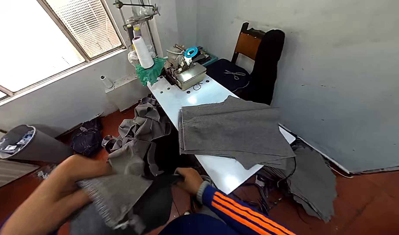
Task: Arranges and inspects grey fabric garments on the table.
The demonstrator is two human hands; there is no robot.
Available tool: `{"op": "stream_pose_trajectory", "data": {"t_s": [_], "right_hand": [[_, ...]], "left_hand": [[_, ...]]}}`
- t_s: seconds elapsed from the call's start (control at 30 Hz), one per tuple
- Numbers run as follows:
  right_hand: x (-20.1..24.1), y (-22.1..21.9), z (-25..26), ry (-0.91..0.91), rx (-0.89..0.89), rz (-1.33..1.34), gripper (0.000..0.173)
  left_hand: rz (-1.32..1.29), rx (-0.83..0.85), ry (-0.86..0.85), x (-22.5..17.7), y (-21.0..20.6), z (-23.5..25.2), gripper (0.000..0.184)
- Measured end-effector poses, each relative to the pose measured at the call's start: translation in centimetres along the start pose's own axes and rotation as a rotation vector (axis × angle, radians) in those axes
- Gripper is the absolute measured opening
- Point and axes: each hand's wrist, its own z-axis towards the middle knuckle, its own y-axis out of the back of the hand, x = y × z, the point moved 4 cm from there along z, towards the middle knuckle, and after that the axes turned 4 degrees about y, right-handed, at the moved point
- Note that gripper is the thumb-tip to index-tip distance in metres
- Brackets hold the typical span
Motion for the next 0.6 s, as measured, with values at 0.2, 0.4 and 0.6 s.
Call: {"op": "stream_pose_trajectory", "data": {"t_s": [0.2, 0.4, 0.6], "right_hand": [[-2.2, 16.2, -12.1, 0.229, -0.67, -0.083, 0.013], [0.7, 36.4, -20.4, 0.227, -1.012, -0.636, 0.027], [-14.9, 43.3, -4.6, -0.485, -0.786, -0.628, 0.031]], "left_hand": [[-0.31, -0.177, 0.08, -0.1, 1.9, -2.8, 0.023], [-0.443, -0.355, 0.322, 8.0, -8.2, 9.3, 0.016], [-0.306, -0.113, 0.822, 26.5, -25.3, 27.3, 0.035]]}}
